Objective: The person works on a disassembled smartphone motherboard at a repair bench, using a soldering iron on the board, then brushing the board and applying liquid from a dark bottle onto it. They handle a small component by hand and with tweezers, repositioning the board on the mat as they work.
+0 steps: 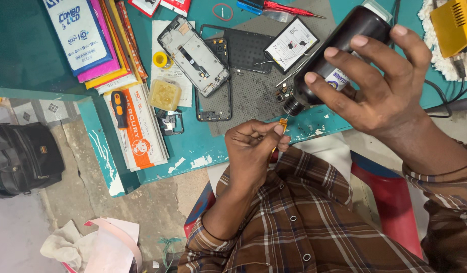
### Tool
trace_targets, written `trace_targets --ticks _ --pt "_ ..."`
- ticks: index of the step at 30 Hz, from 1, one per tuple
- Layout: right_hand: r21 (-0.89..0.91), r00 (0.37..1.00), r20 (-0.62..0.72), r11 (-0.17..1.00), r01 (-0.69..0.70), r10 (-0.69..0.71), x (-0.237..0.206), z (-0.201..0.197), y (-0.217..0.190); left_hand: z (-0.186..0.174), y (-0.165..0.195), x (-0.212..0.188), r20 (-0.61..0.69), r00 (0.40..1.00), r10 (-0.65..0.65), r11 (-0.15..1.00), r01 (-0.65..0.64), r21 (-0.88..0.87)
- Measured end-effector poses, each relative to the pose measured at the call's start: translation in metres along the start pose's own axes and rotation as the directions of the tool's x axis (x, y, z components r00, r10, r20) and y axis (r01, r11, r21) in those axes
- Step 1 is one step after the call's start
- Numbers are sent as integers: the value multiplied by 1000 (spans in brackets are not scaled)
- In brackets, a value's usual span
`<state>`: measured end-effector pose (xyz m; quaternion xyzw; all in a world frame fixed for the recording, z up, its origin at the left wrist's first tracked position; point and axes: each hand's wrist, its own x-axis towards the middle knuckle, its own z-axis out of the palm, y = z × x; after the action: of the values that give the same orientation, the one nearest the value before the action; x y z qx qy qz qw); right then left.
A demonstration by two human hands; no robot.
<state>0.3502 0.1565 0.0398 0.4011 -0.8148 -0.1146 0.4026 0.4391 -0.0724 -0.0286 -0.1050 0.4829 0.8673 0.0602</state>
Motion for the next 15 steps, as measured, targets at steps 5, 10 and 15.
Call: trace_targets --ticks 5,10,15 --pt "-12 1000 -6 1000 20 -21 -1 0 3 -1 -1 1 -4 1000 -2 1000 2 11" --pt "-28 1000 -9 999 29 -29 2 2 4 -1 -2 2 4 1000 5 1000 -5 2" --pt "-12 1000 11 1000 19 -19 -3 5 4 -4 -5 4 -5 1000 -11 1000 11 -8"
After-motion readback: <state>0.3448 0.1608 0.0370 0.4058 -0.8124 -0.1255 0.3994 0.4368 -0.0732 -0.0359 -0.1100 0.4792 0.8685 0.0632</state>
